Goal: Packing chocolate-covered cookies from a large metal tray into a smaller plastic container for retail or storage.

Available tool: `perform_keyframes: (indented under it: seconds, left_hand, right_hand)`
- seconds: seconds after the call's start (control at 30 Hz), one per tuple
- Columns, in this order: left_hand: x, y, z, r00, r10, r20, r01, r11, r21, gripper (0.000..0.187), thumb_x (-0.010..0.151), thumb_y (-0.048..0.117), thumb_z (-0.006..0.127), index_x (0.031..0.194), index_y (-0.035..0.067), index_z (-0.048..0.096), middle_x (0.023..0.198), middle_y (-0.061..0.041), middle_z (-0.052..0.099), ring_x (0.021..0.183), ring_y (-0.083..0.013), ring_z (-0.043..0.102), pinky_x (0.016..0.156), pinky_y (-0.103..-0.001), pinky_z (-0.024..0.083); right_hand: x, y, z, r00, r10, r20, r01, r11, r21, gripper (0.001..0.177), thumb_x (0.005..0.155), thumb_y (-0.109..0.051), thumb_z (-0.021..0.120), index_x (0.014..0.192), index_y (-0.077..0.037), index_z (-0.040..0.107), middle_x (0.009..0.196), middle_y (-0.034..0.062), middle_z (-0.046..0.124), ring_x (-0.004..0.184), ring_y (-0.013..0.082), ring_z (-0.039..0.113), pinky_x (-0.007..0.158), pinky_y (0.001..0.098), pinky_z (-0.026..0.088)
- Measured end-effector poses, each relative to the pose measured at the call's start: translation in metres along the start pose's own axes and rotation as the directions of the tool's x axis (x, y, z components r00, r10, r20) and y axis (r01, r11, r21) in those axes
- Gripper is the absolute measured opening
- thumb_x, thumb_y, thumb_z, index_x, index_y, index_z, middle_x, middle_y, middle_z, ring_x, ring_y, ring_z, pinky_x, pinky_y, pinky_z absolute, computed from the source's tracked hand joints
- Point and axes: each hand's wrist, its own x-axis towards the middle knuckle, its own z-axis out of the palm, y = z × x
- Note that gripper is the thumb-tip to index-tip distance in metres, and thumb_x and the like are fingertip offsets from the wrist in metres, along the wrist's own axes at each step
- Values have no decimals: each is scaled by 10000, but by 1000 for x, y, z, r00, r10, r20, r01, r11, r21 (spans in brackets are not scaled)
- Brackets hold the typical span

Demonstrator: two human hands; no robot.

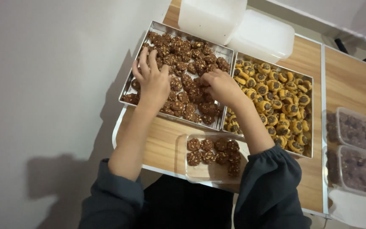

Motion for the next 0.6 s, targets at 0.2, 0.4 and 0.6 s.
perform_keyframes:
  seconds: [0.2,0.4,0.6]
  left_hand:
    - [-5,4,13,987,124,-103,-123,992,20,148,855,77,783,901,53,644,1432,-246,377,1470,-455,49,1052,-661,75]
    - [-3,7,14,947,196,-253,-199,980,12,101,900,44,720,902,59,621,1406,-244,431,1456,-458,138,1056,-645,95]
    - [-2,18,-19,985,174,22,-170,977,-128,137,979,-13,685,857,31,642,1518,-232,355,1465,-408,205,1140,-716,114]
  right_hand:
    - [-4,7,6,998,57,4,-57,989,135,221,899,-174,746,1109,-126,698,1005,71,747,1008,312,683,912,414,537]
    - [-50,-40,-98,949,311,53,-243,615,751,230,947,-117,740,1171,-64,729,926,104,754,837,225,669,780,354,541]
    - [-127,-78,-119,992,88,92,-126,575,808,155,1000,-126,625,1120,-83,713,973,32,749,745,80,692,657,179,617]
